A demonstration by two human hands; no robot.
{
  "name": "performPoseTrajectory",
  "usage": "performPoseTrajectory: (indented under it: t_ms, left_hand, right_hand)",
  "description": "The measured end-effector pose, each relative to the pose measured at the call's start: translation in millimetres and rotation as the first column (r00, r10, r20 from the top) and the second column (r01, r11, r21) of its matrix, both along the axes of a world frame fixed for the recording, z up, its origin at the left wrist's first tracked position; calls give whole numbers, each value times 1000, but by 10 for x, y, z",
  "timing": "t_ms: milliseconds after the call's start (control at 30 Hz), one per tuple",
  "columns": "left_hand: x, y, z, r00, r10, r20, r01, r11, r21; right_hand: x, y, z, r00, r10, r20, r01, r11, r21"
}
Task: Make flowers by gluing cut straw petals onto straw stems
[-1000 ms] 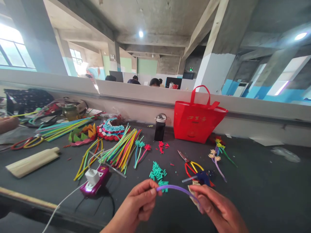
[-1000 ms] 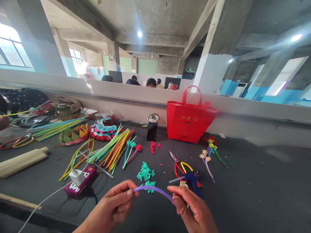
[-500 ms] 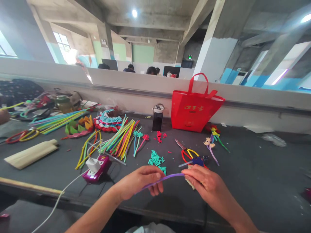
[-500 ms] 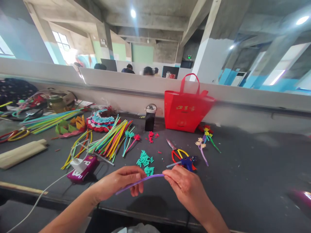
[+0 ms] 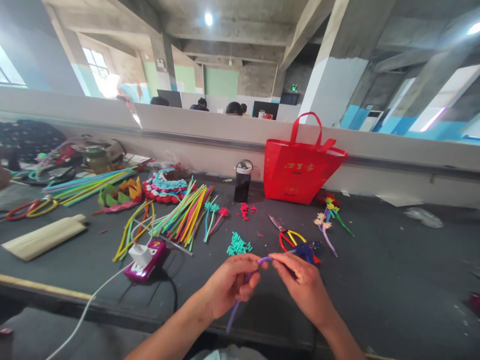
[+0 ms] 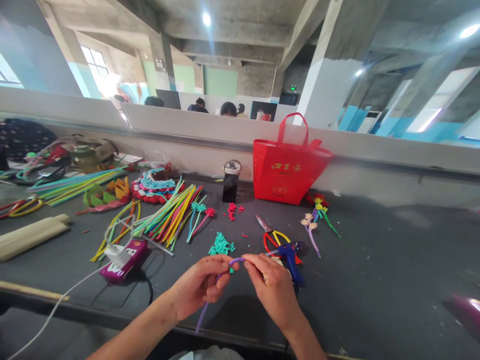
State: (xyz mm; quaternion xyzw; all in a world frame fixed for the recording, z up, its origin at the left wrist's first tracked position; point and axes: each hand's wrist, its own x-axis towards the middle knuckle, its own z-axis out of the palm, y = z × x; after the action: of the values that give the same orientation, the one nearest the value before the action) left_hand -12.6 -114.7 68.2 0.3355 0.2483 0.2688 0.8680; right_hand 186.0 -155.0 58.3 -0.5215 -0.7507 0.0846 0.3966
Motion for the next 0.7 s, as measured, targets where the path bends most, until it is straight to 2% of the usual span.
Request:
performPoseTrajectory:
  t_ms: [100, 233, 367, 500, 600, 700]
  left_hand:
    - [28, 1, 10, 999, 34, 3, -34, 999, -21]
    - [56, 15, 18, 984, 180, 12, -179, 984, -14]
    - [88, 20, 6, 966, 255, 47, -255, 967, -3]
    - [162, 18, -16, 934, 345, 92, -345, 938, -21]
    - [215, 19, -49, 909, 415, 34, -416, 908, 41]
    - [240, 22, -101, 857, 506, -93, -483, 853, 198]
  right_hand:
    - [-42, 30, -64, 999, -20, -49, 19, 1000, -18]
    - [-62, 47, -107, 993, -65, -94, 61, 997, -41]
    - [-115, 14, -152, 986, -80, -145, 71, 995, -67]
    - [-249, -59, -225, 989, -75, -127, 68, 996, -60]
    - [-334, -117, -265, 994, -65, -92, 64, 998, -10]
    - [-362, -165, -266, 996, -71, -49, 72, 997, 19]
